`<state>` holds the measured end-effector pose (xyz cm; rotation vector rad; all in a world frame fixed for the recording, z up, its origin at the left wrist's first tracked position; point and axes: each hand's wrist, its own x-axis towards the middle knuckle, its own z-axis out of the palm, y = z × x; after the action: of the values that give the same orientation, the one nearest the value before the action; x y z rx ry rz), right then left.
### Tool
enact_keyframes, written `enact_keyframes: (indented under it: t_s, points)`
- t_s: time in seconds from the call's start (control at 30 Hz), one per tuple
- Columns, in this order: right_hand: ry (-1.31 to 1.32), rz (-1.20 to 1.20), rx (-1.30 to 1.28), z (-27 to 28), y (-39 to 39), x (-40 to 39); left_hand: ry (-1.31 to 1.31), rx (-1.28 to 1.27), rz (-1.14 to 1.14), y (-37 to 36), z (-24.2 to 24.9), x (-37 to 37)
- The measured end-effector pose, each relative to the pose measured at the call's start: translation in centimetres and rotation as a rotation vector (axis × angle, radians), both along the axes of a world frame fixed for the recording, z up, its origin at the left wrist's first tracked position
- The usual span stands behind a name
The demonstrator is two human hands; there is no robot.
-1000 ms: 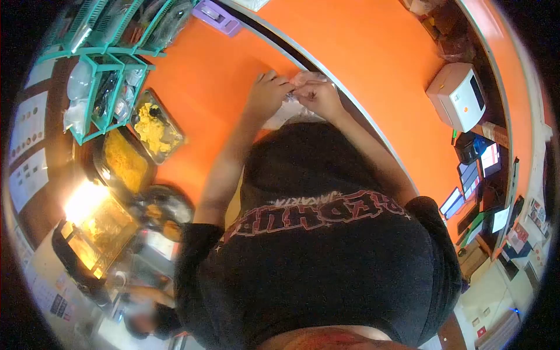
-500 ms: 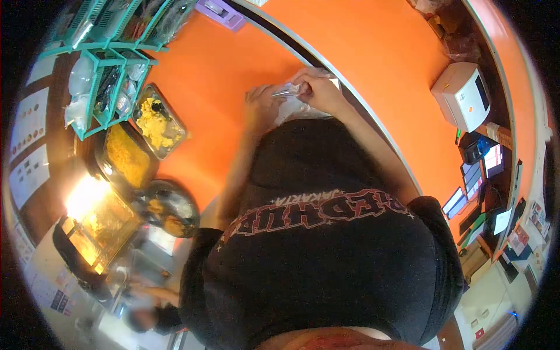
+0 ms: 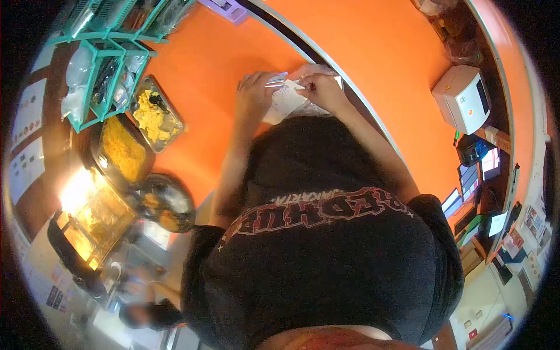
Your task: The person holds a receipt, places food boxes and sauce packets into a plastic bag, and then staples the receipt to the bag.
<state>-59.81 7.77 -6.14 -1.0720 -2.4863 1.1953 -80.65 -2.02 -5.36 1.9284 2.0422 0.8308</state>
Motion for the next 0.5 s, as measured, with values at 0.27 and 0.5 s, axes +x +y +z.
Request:
enact_keyframes:
  t_s: [0.27, 0.5]
  points:
    - [0.084, -0.007, 0.217, -0.4, -1.0, 0.6, 0.247, 0.079, -0.224, 2.1, 2.2, 2.3]
    - [0.168, -0.163, 0.183, 0.5, -2.1, 0.9, 0.425, -0.049, -0.319, 3.1, 0.5, 3.5]
